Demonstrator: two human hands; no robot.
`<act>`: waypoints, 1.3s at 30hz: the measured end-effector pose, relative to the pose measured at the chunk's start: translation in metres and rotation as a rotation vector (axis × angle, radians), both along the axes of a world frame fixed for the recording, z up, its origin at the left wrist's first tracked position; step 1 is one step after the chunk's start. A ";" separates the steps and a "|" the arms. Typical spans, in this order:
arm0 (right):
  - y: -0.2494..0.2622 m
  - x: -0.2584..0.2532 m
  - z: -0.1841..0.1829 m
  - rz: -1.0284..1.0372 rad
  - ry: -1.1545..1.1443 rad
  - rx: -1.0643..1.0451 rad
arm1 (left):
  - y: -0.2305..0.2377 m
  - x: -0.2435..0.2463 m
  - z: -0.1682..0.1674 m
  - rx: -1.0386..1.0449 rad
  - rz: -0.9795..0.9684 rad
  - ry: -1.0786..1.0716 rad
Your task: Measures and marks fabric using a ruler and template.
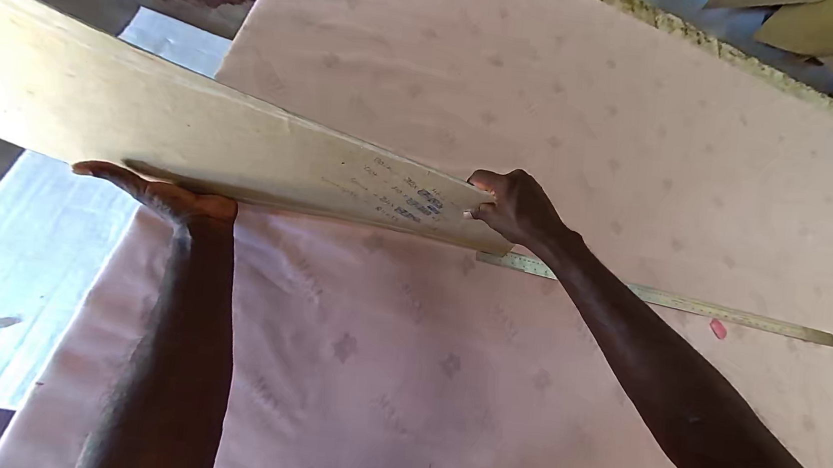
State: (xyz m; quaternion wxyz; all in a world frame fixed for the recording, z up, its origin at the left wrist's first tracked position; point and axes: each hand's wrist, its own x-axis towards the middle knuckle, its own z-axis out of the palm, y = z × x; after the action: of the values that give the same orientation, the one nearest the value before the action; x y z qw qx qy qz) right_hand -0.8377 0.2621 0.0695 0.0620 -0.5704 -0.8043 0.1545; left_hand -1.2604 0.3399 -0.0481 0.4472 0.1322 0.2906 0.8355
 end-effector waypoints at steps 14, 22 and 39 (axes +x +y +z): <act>0.011 -0.001 -0.002 -0.012 -0.002 -0.014 | 0.003 0.000 -0.002 -0.001 0.043 -0.004; 0.010 -0.002 -0.002 -0.018 -0.018 -0.018 | 0.006 -0.004 -0.008 0.053 0.012 0.006; -0.066 -0.016 0.029 -0.079 0.114 0.083 | -0.027 -0.019 0.080 0.168 -0.147 0.109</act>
State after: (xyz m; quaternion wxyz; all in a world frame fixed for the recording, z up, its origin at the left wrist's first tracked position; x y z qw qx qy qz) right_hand -0.8535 0.1957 0.0982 0.1373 -0.5890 -0.7820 0.1507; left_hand -1.2794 0.3126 0.0315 0.4782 0.2354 0.2328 0.8135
